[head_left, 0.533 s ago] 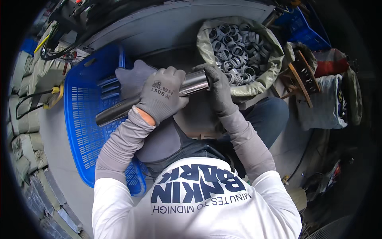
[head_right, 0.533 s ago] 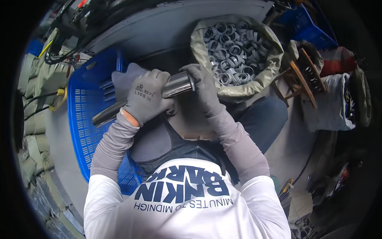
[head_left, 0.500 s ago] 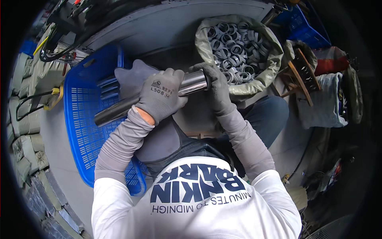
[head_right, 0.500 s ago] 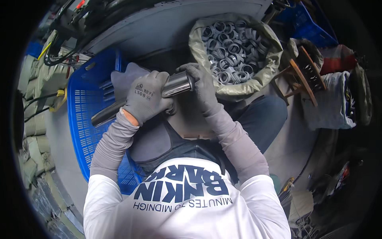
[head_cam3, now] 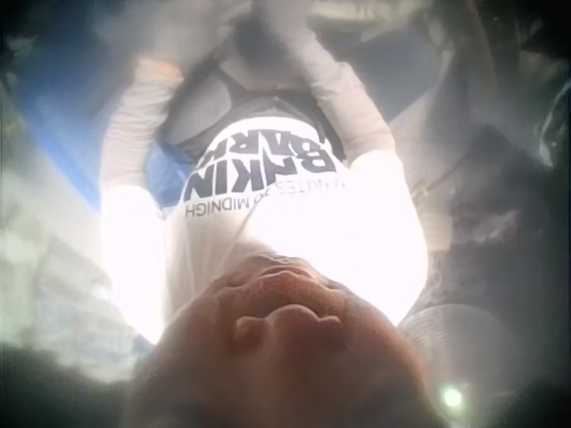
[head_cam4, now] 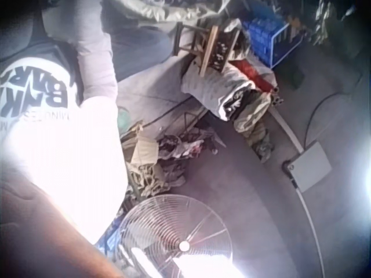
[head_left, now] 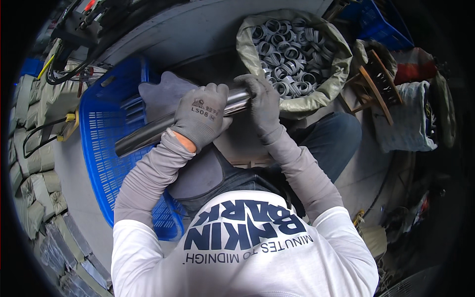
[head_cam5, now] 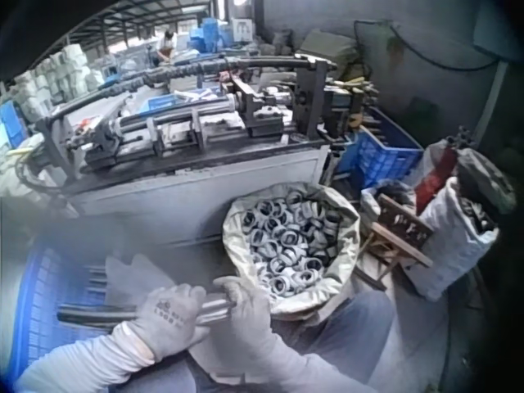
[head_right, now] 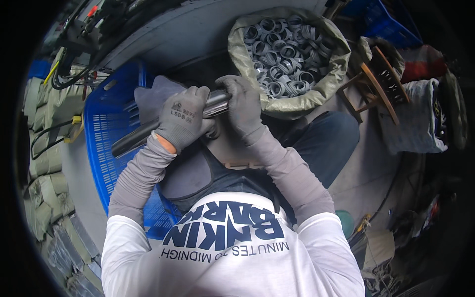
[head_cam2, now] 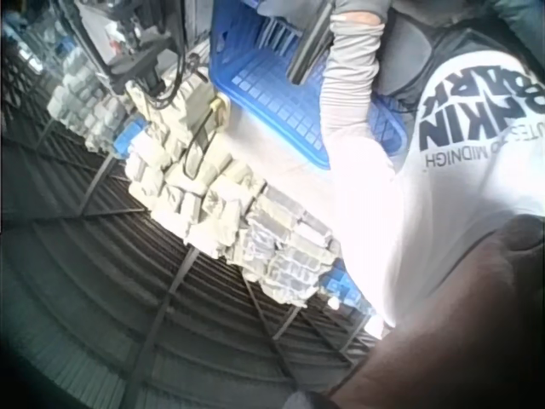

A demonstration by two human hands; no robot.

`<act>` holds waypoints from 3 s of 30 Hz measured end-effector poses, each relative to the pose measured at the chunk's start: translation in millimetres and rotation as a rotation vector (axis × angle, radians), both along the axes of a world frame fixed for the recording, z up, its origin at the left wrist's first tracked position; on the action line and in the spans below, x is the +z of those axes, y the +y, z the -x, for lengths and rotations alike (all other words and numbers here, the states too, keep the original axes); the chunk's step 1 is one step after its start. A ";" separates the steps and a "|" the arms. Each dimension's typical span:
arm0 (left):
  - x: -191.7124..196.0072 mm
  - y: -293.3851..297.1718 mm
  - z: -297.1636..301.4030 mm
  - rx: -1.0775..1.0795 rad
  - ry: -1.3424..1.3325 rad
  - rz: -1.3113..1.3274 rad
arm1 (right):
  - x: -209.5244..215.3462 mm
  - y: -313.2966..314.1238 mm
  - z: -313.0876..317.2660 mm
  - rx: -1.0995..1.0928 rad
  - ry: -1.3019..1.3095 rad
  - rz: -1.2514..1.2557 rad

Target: The person takes metal pipes from a basket, fits rings onto both ends of each pipe, inserts them into a machine, and places them back into the basket. The person then adjusts the bag of rings, stands up, and removes their gloves.

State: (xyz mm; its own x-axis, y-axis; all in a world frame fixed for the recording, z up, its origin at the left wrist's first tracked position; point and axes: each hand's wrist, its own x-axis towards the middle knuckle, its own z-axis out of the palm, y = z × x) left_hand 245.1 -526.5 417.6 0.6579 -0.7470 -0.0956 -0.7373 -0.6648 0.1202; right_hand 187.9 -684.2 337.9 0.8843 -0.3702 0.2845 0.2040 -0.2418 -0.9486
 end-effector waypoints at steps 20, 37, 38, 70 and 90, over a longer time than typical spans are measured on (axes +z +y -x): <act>-22.1 66.1 -48.8 -0.109 0.200 1.304 | -7.4 -78.6 -29.2 -0.012 -0.056 0.006; 32.4 41.8 -9.4 0.086 -0.098 0.239 | -128.5 -139.3 -50.5 0.352 0.862 0.481; 21.6 45.7 -8.9 0.096 -0.099 0.239 | -126.4 -136.5 -47.9 0.273 0.865 0.518; 4.4 45.6 -10.2 0.105 -0.154 0.281 | -10.7 -96.3 -17.3 0.398 -0.040 -0.754; 7.7 37.0 -9.2 0.089 -0.093 0.202 | 19.7 -40.8 -22.9 0.009 -0.294 0.481</act>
State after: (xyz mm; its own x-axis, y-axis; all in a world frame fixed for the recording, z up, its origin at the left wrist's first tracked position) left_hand 254.3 -489.5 425.3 0.7209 -0.6836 0.1143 -0.6912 -0.6968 0.1916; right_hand 210.7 -725.0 357.7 0.7450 -0.1306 0.6542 0.4470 -0.6302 -0.6348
